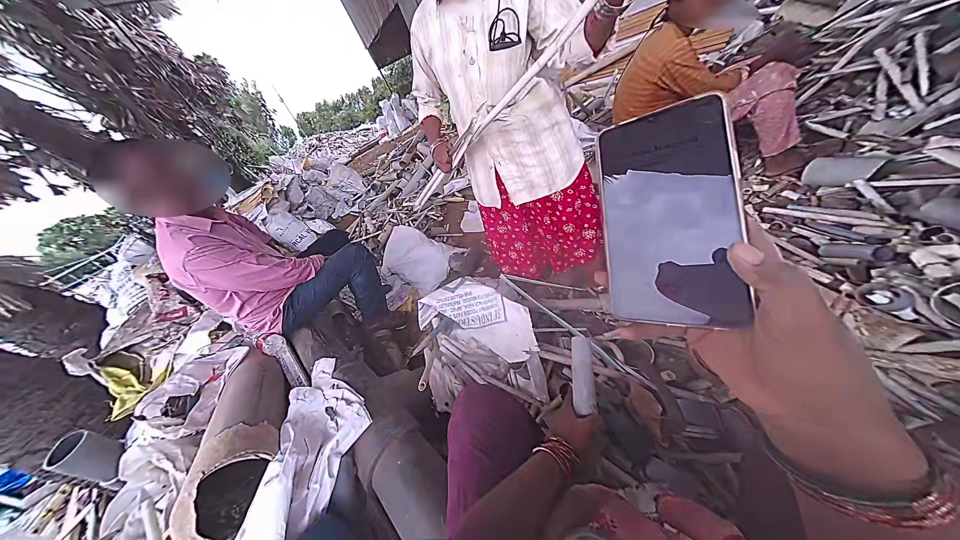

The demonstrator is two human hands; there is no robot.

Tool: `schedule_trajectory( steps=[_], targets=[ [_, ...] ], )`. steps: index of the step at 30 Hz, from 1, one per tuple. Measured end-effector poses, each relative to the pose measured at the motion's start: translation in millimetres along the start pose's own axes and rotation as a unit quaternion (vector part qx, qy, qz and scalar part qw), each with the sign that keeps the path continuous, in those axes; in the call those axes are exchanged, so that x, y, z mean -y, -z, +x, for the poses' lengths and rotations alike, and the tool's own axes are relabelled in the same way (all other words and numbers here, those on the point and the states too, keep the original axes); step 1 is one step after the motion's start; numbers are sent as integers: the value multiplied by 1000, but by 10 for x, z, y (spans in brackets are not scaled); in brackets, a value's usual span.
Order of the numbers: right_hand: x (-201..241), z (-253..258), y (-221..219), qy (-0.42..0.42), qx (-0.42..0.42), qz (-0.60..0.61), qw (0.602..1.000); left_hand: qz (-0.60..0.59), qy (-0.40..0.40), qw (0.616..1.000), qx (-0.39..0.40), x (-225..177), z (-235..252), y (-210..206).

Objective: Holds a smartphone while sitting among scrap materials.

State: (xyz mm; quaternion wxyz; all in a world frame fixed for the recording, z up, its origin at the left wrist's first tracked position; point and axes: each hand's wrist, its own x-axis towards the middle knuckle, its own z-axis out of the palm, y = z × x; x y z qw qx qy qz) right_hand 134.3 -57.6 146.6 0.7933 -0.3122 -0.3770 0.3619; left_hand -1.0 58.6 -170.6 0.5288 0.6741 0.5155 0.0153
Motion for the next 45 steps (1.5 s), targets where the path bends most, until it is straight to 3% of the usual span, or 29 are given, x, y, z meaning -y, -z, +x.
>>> schedule_trajectory(
  steps=[5, 39, 45],
  targets=[
    [5, 1, 3, -6, 6, 3, 1000, 17, 12, 1000, 5, -147, -134, 60],
    [27, 12, 5, 6, 9, 7, 1000, 47, 5, 999, -1, -68, -38, 17],
    [13, 28, 16, -5, 5, 7, 1000, -10, -3, 1000, 15, -111, -127, 40]
  ],
)
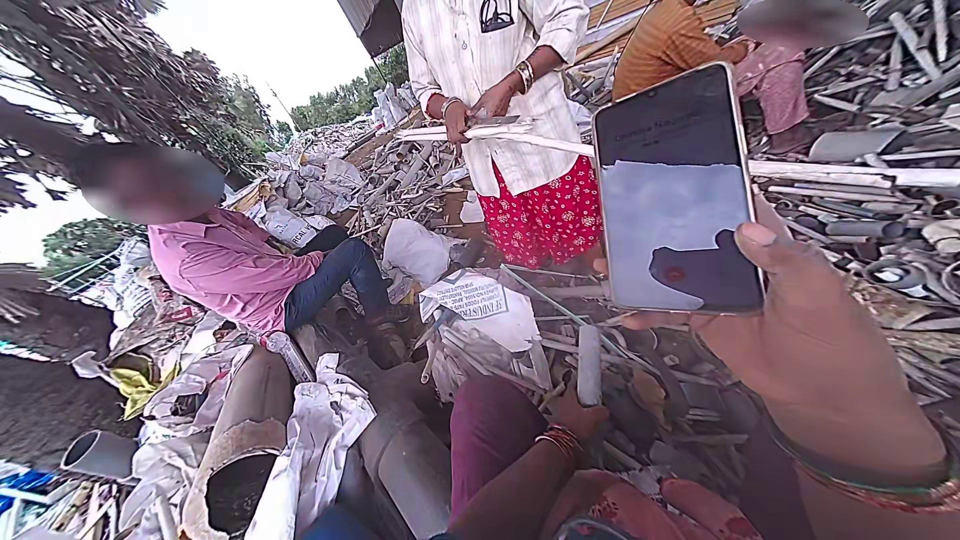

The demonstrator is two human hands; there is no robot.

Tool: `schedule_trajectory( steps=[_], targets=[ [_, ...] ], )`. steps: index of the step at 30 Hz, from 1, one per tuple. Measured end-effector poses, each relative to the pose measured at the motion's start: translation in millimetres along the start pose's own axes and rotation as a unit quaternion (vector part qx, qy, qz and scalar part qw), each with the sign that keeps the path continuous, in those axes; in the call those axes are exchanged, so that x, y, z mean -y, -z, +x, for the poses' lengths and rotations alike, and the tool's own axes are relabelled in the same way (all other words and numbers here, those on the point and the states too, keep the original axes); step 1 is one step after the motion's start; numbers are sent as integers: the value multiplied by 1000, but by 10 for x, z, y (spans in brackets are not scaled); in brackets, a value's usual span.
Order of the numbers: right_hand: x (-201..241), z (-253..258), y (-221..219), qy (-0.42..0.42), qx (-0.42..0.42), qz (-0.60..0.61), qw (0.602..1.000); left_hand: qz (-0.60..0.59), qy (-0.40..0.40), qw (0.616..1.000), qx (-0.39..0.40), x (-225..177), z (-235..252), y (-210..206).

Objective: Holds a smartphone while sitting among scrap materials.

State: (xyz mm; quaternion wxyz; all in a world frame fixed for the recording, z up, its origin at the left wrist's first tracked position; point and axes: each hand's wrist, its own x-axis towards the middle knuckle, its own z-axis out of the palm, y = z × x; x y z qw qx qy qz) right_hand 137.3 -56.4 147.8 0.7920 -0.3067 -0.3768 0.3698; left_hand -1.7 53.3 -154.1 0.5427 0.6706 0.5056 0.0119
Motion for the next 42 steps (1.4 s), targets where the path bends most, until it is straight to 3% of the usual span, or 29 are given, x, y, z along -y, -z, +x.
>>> schedule_trajectory(
  steps=[17, 27, 34, 42],
  targets=[
    [11, 17, -25, -36, -16, 19, 999, 46, 13, 999, -9, 69, 128, -56],
    [109, -60, 146, 10, 81, 111, 991, 66, 24, 997, -10, 110, 113, -104],
    [153, -87, 5, -25, -17, 49, 998, 80, 25, 996, -12, 6, -2, -66],
    [201, -118, 28, 57, -59, 8, 997, 79, 20, 997, -13, 68, 47, -60]
  ],
)
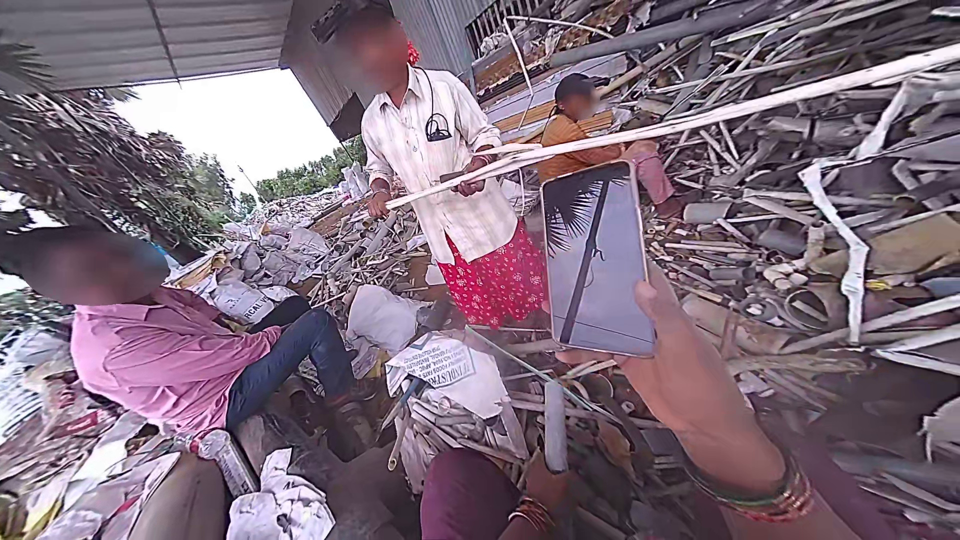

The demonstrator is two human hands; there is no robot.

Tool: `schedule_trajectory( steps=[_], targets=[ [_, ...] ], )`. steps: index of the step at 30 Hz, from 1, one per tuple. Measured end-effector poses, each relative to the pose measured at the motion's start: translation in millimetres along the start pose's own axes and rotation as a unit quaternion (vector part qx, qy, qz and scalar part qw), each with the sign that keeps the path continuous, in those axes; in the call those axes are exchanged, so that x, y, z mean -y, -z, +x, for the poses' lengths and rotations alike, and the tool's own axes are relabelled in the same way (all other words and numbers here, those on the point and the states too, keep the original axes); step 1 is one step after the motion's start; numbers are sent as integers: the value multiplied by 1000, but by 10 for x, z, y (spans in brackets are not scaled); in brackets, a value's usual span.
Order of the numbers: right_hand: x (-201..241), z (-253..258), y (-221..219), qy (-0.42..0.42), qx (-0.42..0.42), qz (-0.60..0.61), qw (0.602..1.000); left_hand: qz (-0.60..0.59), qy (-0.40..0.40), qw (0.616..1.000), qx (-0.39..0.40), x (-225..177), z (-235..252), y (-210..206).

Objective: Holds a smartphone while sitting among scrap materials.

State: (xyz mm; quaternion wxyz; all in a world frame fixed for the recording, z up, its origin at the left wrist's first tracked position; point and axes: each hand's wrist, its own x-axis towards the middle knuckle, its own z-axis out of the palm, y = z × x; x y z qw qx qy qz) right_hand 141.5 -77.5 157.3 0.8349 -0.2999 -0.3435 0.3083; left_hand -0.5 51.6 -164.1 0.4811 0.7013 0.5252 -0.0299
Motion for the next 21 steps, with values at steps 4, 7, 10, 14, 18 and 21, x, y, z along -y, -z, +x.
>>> schedule_trajectory(
  steps=[4, 7, 10, 14, 18, 21],
  targets=[
    [11, 8, 4, 11, -5, -2, 1000, 6, 11, 1000, -2, -73, -50, 20],
    [10, 12, 1, 6, -5, 2, 1000, 8, 2, 1000, -1, -32, -5, 12],
    [6, 6, -2, -4, -1, 8, 1000, 8, 1, 1000, 2, -28, 8, 4],
    [-4, 4, -12, -13, 4, 15, 1000, 14, 10, 1000, -2, -41, -1, 2],
    [-15, 10, -7, -9, 12, 21, 1000, -1, 14, 1000, -8, -57, -37, -6],
    [-17, 16, -6, -6, 5, 16, 1000, 1, 8, 1000, -4, -51, -23, 3]
  ],
)
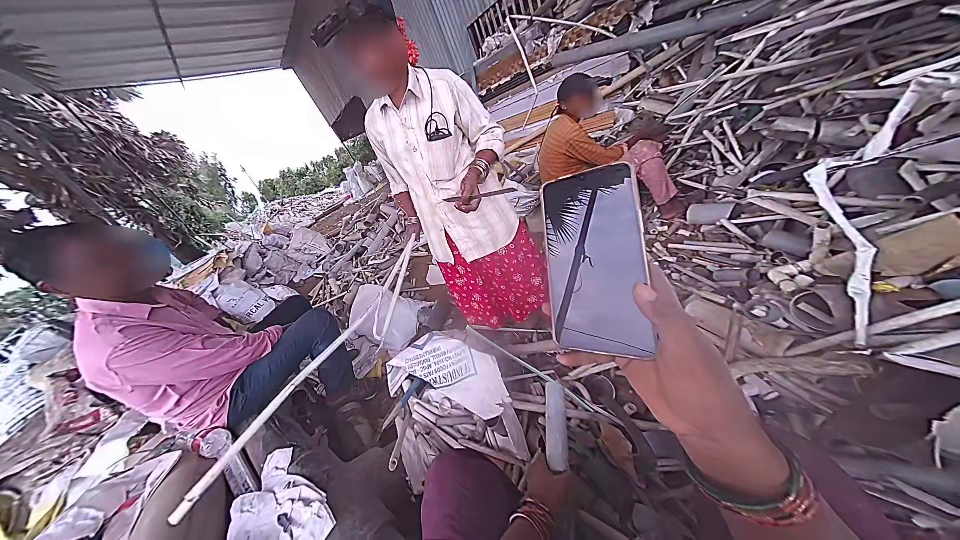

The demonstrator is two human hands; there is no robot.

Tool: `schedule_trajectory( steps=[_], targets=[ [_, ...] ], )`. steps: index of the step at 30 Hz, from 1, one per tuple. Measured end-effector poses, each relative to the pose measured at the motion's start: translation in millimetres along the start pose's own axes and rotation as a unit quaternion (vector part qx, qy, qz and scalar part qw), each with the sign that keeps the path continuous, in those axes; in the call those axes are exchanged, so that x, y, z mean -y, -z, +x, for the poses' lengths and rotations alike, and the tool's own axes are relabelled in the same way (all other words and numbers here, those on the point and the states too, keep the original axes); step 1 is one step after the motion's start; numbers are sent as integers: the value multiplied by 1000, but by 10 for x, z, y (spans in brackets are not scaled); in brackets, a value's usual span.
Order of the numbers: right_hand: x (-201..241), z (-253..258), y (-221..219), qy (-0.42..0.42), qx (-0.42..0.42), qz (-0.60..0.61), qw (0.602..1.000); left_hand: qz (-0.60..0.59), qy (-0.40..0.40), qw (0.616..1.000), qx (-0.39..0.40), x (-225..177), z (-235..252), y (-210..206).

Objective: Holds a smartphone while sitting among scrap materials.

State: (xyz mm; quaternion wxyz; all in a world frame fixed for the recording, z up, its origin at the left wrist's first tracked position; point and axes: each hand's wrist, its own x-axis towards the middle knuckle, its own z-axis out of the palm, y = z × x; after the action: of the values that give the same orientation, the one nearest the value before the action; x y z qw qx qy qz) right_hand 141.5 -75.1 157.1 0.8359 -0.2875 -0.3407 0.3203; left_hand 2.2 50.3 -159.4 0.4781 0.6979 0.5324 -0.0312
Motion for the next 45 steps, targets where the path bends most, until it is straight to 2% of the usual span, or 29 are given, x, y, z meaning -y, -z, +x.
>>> schedule_trajectory(
  steps=[15, 17, 18, 19, 20, 21, 22, 23, 24, 25, 26, 28, 39, 45],
  targets=[
    [42, 6, 32, 15, -3, -4, 1000, -10, 2, 1000, 2, 76, 119, -45],
    [47, 8, 41, 16, -1, -2, 1000, -1, -26, 1000, 9, 52, 10, 15],
    [50, 9, 44, 16, -5, -4, 1000, 12, -72, 997, 11, 49, -106, 68],
    [56, 7, 44, 15, -9, -10, 1000, 36, -129, 991, 13, -10, -317, 157],
    [64, 7, 42, 16, -12, -13, 1000, 76, -125, 989, 21, -256, -646, 266],
    [68, 10, 41, 18, -14, -15, 1000, 84, 70, 993, 41, -824, -1008, 298],
    [67, 16, 46, 22, -11, -13, 1000, 75, 125, 988, 44, -991, -1089, 306],
    [63, 21, 54, 24, -8, -12, 1000, 68, 77, 994, 31, -814, -962, 271],
    [60, 24, 63, 24, -6, -10, 1000, 46, -181, 982, 5, -94, -511, 229],
    [61, 26, 66, 22, -7, -10, 1000, 20, -161, 987, 3, 138, -156, 113],
    [62, 29, 68, 21, -8, -9, 1000, 17, -90, 996, 2, 183, 62, 18],
    [66, 30, 63, 21, -14, -6, 1000, 15, -14, 1000, -2, 151, 214, -64],
    [78, 34, 85, 31, 2, 7, 999, -4, -9, 1000, -1, 115, 147, -57],
    [34, 108, 224, -30, 133, 122, 983, 17, -10, 1000, 2, 42, 68, -23]
  ],
)
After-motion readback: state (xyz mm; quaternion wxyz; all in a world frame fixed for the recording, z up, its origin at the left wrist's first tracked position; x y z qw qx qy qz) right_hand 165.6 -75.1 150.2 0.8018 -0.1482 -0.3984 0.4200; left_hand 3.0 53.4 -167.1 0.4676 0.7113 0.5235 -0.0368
